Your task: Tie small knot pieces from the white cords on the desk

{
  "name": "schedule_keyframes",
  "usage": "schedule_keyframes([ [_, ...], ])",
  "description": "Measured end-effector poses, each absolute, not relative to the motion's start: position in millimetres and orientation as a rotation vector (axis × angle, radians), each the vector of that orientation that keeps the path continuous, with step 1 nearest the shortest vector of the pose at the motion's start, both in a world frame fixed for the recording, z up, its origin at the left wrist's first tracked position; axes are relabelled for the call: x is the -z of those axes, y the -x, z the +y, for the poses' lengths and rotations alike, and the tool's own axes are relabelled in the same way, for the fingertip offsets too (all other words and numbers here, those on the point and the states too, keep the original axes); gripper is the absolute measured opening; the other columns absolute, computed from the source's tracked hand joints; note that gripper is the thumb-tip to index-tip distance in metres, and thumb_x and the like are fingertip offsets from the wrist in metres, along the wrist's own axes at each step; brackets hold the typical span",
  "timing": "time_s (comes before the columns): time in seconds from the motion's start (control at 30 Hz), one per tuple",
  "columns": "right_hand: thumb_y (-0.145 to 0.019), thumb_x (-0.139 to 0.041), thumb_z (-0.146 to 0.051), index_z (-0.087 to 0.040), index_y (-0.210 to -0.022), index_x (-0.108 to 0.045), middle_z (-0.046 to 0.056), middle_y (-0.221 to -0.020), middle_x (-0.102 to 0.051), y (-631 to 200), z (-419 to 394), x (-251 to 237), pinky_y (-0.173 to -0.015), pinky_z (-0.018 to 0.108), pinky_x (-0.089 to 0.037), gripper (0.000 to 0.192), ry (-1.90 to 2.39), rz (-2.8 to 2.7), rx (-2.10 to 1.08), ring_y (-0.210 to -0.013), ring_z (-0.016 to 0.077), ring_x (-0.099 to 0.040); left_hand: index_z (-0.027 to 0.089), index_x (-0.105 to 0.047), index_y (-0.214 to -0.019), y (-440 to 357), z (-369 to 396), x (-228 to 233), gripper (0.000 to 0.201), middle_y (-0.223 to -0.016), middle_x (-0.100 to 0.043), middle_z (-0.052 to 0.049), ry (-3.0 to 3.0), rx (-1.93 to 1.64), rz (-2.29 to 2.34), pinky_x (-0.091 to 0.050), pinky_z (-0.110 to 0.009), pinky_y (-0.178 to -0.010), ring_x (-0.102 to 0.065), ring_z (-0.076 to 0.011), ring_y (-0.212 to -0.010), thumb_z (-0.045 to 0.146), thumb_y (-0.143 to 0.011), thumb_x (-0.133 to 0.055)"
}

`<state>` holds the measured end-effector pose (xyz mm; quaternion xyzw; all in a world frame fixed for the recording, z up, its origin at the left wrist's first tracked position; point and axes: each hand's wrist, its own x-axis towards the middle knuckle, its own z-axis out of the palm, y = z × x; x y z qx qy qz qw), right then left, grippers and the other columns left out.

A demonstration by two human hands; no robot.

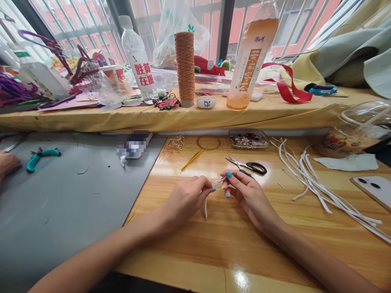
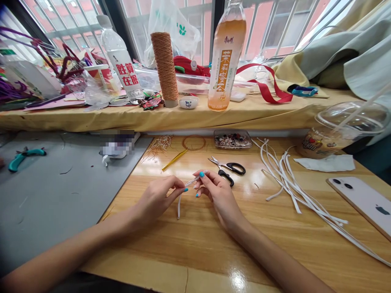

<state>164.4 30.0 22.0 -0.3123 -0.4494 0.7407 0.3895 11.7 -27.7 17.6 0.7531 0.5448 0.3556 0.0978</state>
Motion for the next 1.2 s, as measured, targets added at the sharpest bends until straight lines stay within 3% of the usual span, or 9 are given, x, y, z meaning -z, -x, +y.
schedule_keyframes([
  [0.17, -0.065, -0.065, -0.032, -0.017, -0.074, -0.062, 0.000, -0.069, -0.054, -163.3, 30.7, -19.0, -0.057, 0.020, -0.042, 0.017, 0.781, -1.037, -1.909, -0.064, 0.0085, -0.049, 0.015, -0.050, -0.083, -12.1, -25.3, -22.2, 0.004, -0.077, -0.060, -0.002, -1.949, -1.056, 1.532, -0.044, -0.023, -0.064, -0.056, -0.0102, -0.071, 0.015, -0.080, -0.047],
  [0.27, -0.065, -0.065, -0.032, -0.017, -0.073, -0.061, -0.001, -0.073, -0.053, -162.7, 31.2, -18.3, -0.062, 0.021, -0.042, 0.017, 0.782, -1.037, -1.909, -0.067, 0.0087, -0.049, 0.016, -0.047, -0.092, -12.5, -23.3, -26.5, 0.013, -0.078, -0.059, -0.001, -1.756, -1.063, 1.446, -0.044, -0.022, -0.064, -0.056, -0.0097, -0.072, 0.016, -0.079, -0.048],
  [0.53, -0.073, -0.056, -0.034, -0.019, -0.084, -0.060, 0.000, -0.079, -0.056, -162.7, 26.1, -14.2, -0.070, 0.023, -0.038, 0.018, 0.792, -1.423, -1.866, -0.074, 0.0111, -0.049, 0.016, -0.049, -0.085, -18.1, -25.1, -26.9, 0.010, -0.078, -0.056, -0.001, -1.697, -1.019, 1.381, -0.042, -0.024, -0.065, -0.051, -0.0098, -0.070, 0.017, -0.076, -0.052],
  [0.67, -0.077, -0.050, -0.037, -0.019, -0.090, -0.056, 0.001, -0.082, -0.054, -160.0, 17.6, -13.8, -0.062, 0.023, -0.039, 0.022, 0.822, -1.562, -1.811, -0.073, 0.0120, -0.047, 0.016, -0.048, -0.091, -17.9, -26.1, -22.4, 0.015, -0.079, -0.056, -0.001, -1.727, -1.056, 1.406, -0.043, -0.025, -0.067, -0.052, -0.0099, -0.071, 0.017, -0.077, -0.052],
  [0.9, -0.080, -0.042, -0.040, -0.017, -0.061, -0.047, -0.003, -0.057, -0.041, -161.0, 15.1, -18.8, -0.051, 0.022, -0.032, 0.031, 0.951, -1.656, -1.588, -0.056, 0.0097, -0.038, 0.014, -0.045, -0.105, -20.5, -28.8, -20.6, 0.029, -0.082, -0.058, -0.003, -1.879, -1.112, 1.389, -0.045, -0.027, -0.072, -0.054, -0.0110, -0.075, 0.015, -0.076, -0.053],
  [1.2, -0.079, -0.048, -0.039, -0.017, -0.068, -0.050, -0.002, -0.056, -0.044, -162.1, 17.0, -16.2, -0.049, 0.022, -0.033, 0.025, 0.902, -1.458, -1.638, -0.054, 0.0094, -0.040, 0.015, -0.047, -0.103, -21.2, -32.9, -25.2, 0.023, -0.074, -0.058, -0.002, -2.077, -1.061, 1.509, -0.048, -0.026, -0.066, -0.055, -0.0107, -0.068, 0.013, -0.080, -0.046],
])
